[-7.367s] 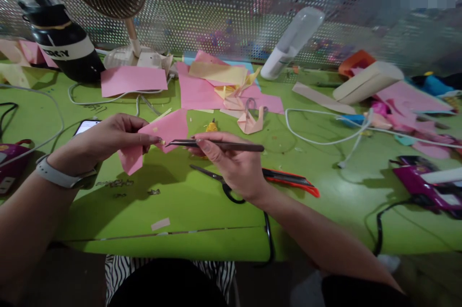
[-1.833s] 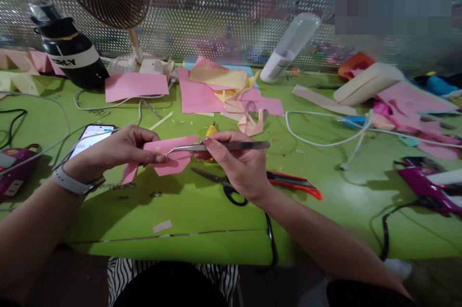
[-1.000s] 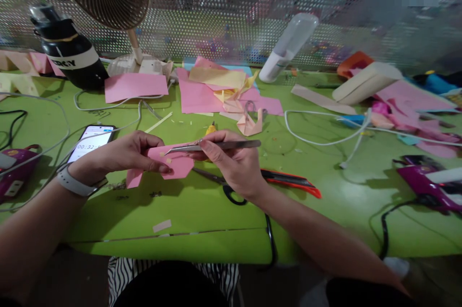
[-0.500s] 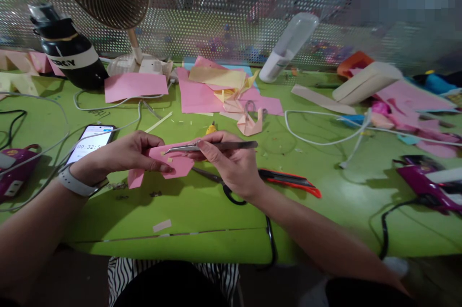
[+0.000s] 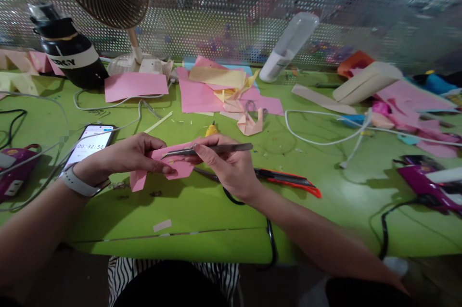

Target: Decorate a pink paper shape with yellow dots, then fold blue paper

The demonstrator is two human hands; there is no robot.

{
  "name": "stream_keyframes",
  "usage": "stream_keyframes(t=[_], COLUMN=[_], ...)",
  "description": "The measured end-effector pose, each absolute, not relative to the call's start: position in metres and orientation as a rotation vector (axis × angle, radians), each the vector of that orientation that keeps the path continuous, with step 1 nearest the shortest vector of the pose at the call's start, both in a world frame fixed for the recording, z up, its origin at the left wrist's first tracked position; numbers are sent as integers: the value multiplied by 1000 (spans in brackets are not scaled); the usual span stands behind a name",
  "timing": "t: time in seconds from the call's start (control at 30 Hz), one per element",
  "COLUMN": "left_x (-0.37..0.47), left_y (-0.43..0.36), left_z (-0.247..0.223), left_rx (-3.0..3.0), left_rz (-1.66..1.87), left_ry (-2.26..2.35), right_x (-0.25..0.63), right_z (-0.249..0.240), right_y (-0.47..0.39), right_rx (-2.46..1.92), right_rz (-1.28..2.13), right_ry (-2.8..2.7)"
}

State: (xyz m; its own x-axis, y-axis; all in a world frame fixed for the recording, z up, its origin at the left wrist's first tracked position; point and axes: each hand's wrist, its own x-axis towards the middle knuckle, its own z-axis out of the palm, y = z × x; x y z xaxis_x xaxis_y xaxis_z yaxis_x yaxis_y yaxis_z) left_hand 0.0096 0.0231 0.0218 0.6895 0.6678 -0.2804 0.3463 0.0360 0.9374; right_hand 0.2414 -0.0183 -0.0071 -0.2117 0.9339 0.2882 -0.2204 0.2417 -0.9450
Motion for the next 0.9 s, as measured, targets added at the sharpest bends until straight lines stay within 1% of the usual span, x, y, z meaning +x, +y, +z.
stream_keyframes(t=[0.17, 0.27, 0.4, 0.5, 0.6, 0.7, 0.9], left_x=[8, 6, 2, 1, 1, 3, 5], left_y=[22, 21, 22, 23, 22, 21, 21], left_z=[28, 34, 37, 36, 35, 36, 36], left_rx=[1516, 1473, 1420, 1398, 1372, 1344, 1323], left_rz=[254, 242, 311, 360, 385, 396, 402], left_ry=[877, 882, 853, 854, 858, 835, 785], right_x=[244, 248, 255, 260, 260, 259, 257], right_z=[-8, -8, -4, 1, 4, 6, 9], right_y=[-15, -15, -19, -19, -18, -18, -18], right_rx=[-776, -818, -784, -520, -315, -295, -298], right_rz=[1178, 1022, 477, 82, -183, -297, -319], right_ry=[-1352, -1413, -1743, -2078, -2226, -2265, -2264])
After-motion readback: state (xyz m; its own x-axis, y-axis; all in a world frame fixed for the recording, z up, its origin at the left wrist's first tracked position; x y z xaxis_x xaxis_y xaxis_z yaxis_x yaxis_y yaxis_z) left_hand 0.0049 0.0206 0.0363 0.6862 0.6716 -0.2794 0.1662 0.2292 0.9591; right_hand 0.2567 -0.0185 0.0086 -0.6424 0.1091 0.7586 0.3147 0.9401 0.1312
